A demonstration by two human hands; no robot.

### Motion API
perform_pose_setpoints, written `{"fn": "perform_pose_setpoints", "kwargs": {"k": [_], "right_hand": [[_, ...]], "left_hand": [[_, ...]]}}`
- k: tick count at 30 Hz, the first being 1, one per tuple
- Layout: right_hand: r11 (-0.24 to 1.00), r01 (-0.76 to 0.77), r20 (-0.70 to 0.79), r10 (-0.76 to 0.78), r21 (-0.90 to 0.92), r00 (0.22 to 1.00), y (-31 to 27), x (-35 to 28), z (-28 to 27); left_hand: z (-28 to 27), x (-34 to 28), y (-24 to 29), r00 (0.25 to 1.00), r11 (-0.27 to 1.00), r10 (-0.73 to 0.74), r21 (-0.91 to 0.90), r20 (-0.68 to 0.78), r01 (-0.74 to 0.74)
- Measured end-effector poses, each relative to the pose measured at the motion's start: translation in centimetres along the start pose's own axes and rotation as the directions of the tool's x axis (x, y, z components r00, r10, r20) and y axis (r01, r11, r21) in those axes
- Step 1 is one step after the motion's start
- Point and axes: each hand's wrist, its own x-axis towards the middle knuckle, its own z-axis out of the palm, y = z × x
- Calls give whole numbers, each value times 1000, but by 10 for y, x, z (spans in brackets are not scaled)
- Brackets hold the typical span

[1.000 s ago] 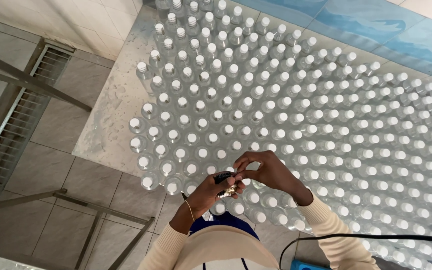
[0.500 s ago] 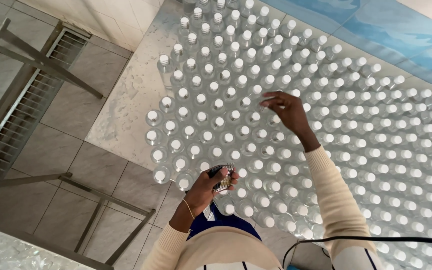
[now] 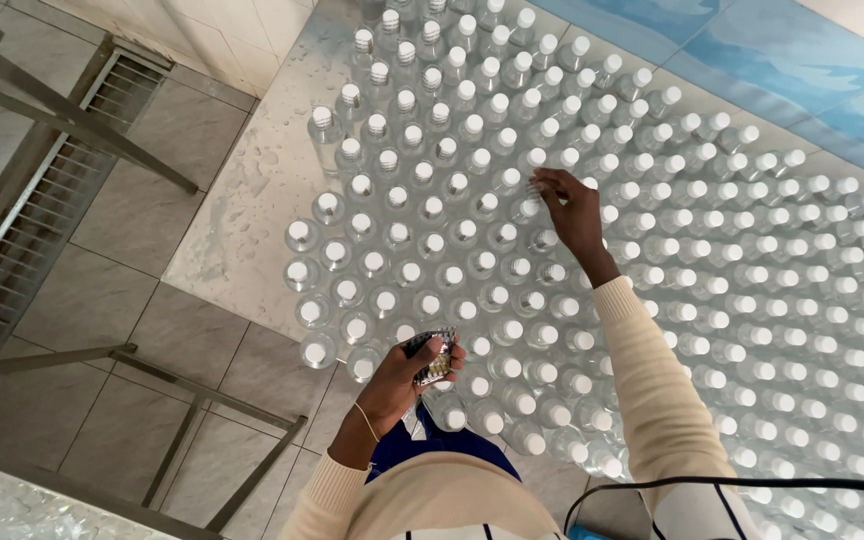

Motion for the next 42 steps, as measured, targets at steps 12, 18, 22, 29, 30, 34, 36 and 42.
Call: {"fn": "perform_pose_setpoints", "kwargs": {"k": [12,18,22,29,30,34,36,42], "right_hand": [[997,-29,255,47,-72,966,-24,-12,-27],[981,-2,307,62,-192,950,-39,-14,-29],[963,-27,345,123,-268,930,-28,-8,-23],[873,16,449,235,-488,862,-37,3,-16],[865,32,458,234,-501,858,-35,3,-15],[856,47,478,240,-514,845,-42,-8,-22],[779,195,456,129,-596,881,-55,-18,-30],[976,-45,560,-84,212,824,-173,-95,-39]], "left_hand": [[-9,1,-4,1000,1000,1,-6,-16,-2],[-2,4,-2,1000,1000,1,10,9,-1],[-1,8,-1,1000,999,-3,33,26,2],[8,10,0,999,998,-4,56,45,1],[9,9,0,999,998,-13,58,47,11],[9,14,-7,997,998,-11,65,79,6],[11,15,-10,997,997,-24,69,73,19],[17,25,-21,984,992,-68,115,167,49]]}}
